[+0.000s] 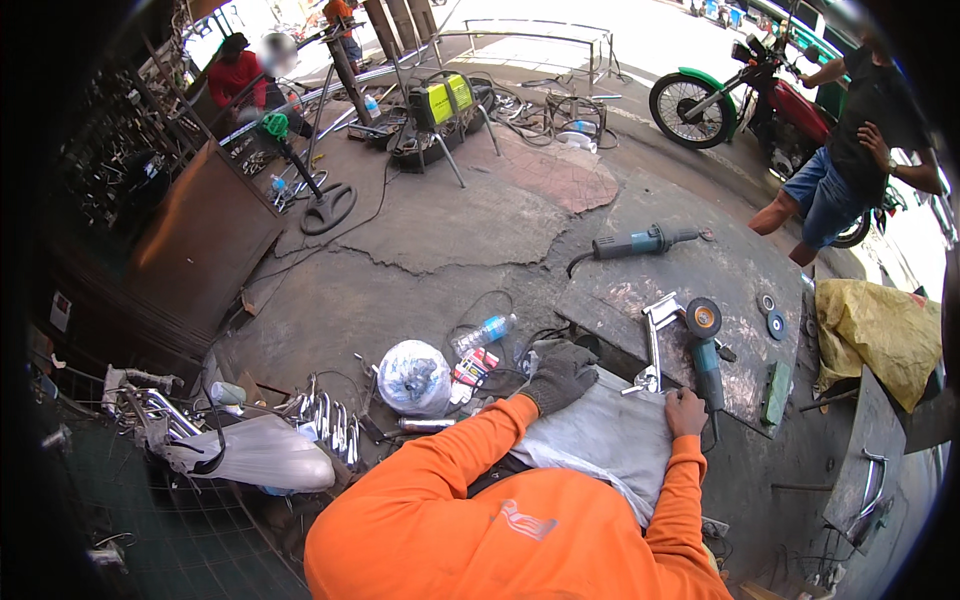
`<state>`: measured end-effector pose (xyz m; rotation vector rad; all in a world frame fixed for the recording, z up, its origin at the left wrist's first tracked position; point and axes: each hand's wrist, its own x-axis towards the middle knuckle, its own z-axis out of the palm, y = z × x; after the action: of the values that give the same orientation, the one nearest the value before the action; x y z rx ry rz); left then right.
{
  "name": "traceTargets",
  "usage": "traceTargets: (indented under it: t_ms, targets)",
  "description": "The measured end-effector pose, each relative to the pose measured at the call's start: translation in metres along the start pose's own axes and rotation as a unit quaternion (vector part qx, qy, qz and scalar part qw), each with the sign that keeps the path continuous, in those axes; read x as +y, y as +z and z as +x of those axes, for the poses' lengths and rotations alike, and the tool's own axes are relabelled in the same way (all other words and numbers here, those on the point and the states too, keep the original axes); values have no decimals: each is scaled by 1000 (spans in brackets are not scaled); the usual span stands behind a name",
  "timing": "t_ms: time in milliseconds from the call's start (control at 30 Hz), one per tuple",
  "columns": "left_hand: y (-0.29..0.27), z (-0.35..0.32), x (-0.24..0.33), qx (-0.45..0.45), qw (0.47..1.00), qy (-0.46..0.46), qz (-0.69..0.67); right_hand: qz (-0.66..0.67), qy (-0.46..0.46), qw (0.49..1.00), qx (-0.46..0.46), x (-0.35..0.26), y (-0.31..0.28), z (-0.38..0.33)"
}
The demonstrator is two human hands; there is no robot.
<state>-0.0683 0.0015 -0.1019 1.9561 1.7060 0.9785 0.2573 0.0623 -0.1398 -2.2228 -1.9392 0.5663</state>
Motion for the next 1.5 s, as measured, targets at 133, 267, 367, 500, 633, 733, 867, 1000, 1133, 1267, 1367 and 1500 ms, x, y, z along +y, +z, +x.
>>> traceTargets:
  t_ms: [133,267,367,500,633,733,867,1000,1133,1267,1367,1500]
  targets:
    - [1,0,-1,-3,1000,8,0,-12,2,1000,13,-1,0,-5]
    - [1,1,-3,-9,1000,8,-4,-11,4,1000,8,-3,-1,-4]
    - [1,1,-3,-5,1000,10,3,-15,5,1000,6,-4,0,-3]
    - [1,1,-3,-6,1000,16,2,-8,2,1000,6,-2,1,-4]
    - [0,3,-1,-27,1000,-9,-12,-3,12,1000,12,-3,2,-3]
    - [-4,2,3,-11,1000,7,-13,-6,13,1000,21,-4,4,-5]
    - [-6,1,6,-44,999,-18,5,-3,11,1000,10,-5,2,-3]
    - [-3,2,1,-32,999,-17,-1,5,5,1000,-2,-3,2,-2]
    - [3,2,-4,-20,1000,-1,-8,11,4,1000,10,-2,4,-2]
    - [4,1,-5,-11,1000,9,5,13,8,1000,10,-3,4,-3]
    - [3,2,-6,-21,1000,9,3,16,5,1000,9,-3,3,-4]
    - [6,2,-8,-10,1000,4,-22,13,5,1000,22,-4,4,-4]
